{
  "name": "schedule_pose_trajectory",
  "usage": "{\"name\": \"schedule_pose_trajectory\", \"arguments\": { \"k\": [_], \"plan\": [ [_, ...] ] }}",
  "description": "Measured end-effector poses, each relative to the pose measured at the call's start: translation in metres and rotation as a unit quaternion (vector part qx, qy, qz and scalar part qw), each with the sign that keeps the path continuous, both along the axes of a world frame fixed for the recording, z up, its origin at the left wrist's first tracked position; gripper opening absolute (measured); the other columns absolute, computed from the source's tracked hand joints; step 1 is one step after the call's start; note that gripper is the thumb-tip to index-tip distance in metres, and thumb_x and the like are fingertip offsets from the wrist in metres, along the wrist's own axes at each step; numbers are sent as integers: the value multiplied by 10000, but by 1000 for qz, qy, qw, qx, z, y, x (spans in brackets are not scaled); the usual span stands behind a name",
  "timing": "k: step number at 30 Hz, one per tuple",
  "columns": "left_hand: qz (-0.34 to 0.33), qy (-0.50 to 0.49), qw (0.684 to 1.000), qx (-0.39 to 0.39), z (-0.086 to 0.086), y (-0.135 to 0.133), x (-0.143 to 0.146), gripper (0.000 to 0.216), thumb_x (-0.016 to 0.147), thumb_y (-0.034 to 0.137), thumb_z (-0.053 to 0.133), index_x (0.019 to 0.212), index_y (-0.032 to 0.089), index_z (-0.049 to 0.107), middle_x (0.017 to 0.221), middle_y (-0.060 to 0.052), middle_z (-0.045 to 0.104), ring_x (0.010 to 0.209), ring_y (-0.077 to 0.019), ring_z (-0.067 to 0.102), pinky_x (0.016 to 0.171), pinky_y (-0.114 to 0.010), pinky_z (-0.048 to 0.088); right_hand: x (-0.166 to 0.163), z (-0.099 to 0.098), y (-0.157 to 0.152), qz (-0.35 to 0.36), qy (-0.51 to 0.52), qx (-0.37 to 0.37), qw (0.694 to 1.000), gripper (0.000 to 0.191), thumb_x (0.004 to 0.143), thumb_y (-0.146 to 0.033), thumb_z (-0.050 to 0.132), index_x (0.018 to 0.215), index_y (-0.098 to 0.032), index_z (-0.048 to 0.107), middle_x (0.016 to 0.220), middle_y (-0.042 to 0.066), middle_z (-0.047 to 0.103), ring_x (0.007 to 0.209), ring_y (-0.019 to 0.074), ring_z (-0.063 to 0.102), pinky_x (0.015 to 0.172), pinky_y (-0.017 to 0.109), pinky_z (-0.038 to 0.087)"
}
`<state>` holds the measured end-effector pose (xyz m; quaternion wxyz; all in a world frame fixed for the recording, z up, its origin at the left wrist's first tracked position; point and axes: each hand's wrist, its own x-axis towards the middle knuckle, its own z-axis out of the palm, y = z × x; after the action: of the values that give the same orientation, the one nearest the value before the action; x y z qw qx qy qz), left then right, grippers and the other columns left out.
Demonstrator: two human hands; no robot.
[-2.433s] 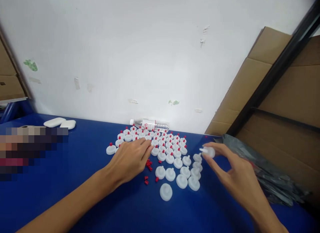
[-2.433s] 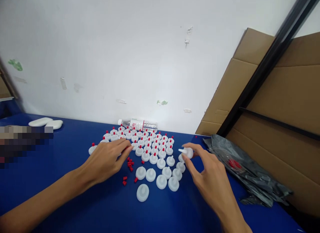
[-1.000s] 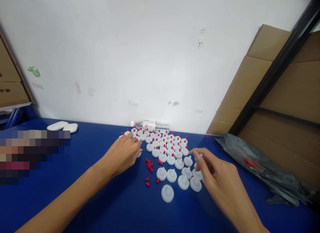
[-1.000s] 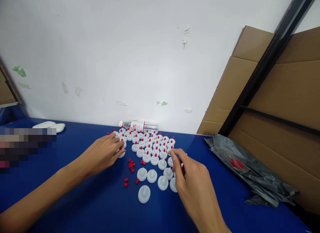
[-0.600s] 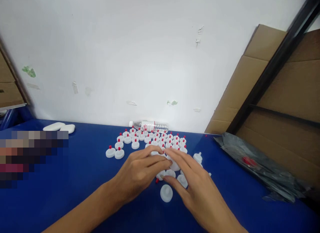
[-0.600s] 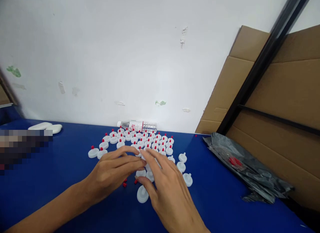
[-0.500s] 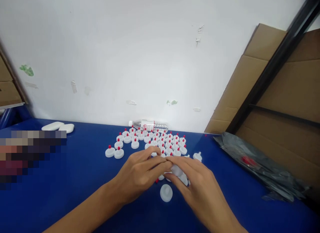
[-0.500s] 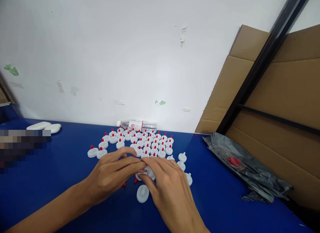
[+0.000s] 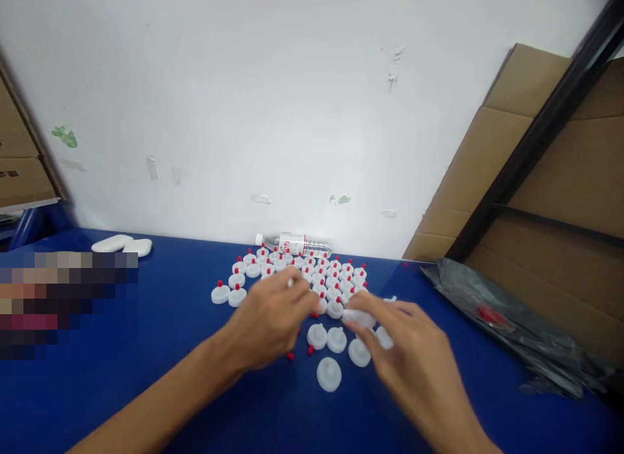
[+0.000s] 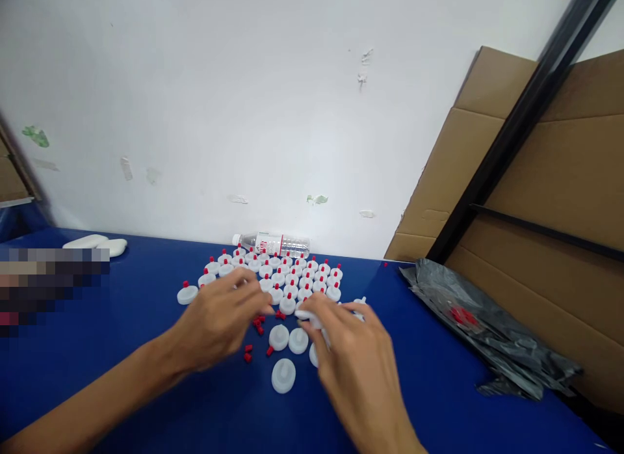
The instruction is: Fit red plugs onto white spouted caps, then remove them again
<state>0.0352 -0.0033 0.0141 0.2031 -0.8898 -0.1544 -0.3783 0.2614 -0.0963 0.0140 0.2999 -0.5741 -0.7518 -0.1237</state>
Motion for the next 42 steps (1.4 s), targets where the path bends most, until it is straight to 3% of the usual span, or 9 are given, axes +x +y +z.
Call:
{"name": "schedule_pose_trajectory", "arguments": {
  "k": [6, 9, 12, 15, 21, 26, 30, 35, 42],
  "plan": [
    [166, -20, 981, -101, -1, 28, -28, 241, 1014, 215, 459, 908, 149, 665, 856, -78, 647, 918, -244, 483, 741, -371, 501, 45, 9, 0, -147, 91, 7, 985, 263, 935, -483, 569, 1113, -302, 638, 934, 1, 744, 696, 213, 671, 623, 317, 476],
    [175, 7, 971, -160, -9, 25, -20, 244, 1011, 222, 462, 973, 171, 698, 961, -88, 643, 980, -253, 488, 686, -333, 504, 53, 8, 4, -153, 114, 0, 982, 284, 943, -517, 527, 1066, -289, 644, 1050, 11, 738, 654, 189, 643, 606, 314, 461],
    [174, 38, 964, -198, -17, 20, -11, 247, 995, 193, 472, 1013, 192, 718, 1002, -90, 629, 979, -247, 502, 623, -298, 483, 58, 2, 10, -139, 115, 21, 983, 306, 928, -534, 517, 976, -280, 682, 1180, 35, 688, 882, 231, 658, 650, 314, 466],
    [182, 74, 954, -227, -22, 21, -11, 276, 983, 143, 461, 1092, 193, 709, 1041, -96, 636, 1007, -251, 525, 658, -324, 503, 69, -4, 13, -180, 119, 12, 976, 334, 890, -560, 547, 946, -280, 720, 1065, 62, 658, 866, 237, 639, 678, 331, 476],
    [172, 123, 938, -275, -27, 31, -17, 234, 997, 175, 478, 1046, 185, 707, 966, -76, 702, 1002, -266, 552, 784, -396, 502, 95, -13, 15, -261, 97, -121, 953, 333, 870, -558, 529, 931, -301, 731, 921, 62, 625, 735, 226, 633, 644, 347, 457],
    [151, 136, 944, -260, -21, 29, -16, 238, 1013, 253, 495, 1005, 172, 719, 947, -75, 710, 965, -254, 556, 855, -400, 465, 102, -26, 16, -225, 70, -240, 942, 277, 895, -450, 487, 939, -306, 719, 942, 54, 678, 784, 234, 671, 665, 332, 452],
    [213, 126, 955, -163, -4, 30, -24, 352, 1032, 235, 401, 855, 151, 694, 877, -100, 684, 892, -255, 553, 843, -407, 443, 98, -28, 17, -200, 52, -277, 938, 277, 926, -439, 449, 983, -334, 699, 938, 29, 714, 793, 239, 679, 694, 337, 450],
    [349, 141, 924, -60, 10, 35, -39, 361, 987, 274, 417, 769, 143, 673, 734, -136, 659, 873, -317, 573, 779, -427, 446, 93, -22, 16, -202, 67, -259, 942, 392, 970, -538, 372, 1006, -332, 704, 921, 28, 763, 818, 271, 715, 696, 339, 460],
    [408, 228, 871, -150, 4, 35, -46, 327, 935, 232, 451, 798, 131, 730, 808, -179, 729, 898, -355, 633, 735, -430, 464, 92, -14, 11, -281, 109, -151, 941, 556, 957, -692, 287, 1006, -325, 701, 882, 60, 775, 940, 334, 717, 775, 405, 478]
  ]
}}
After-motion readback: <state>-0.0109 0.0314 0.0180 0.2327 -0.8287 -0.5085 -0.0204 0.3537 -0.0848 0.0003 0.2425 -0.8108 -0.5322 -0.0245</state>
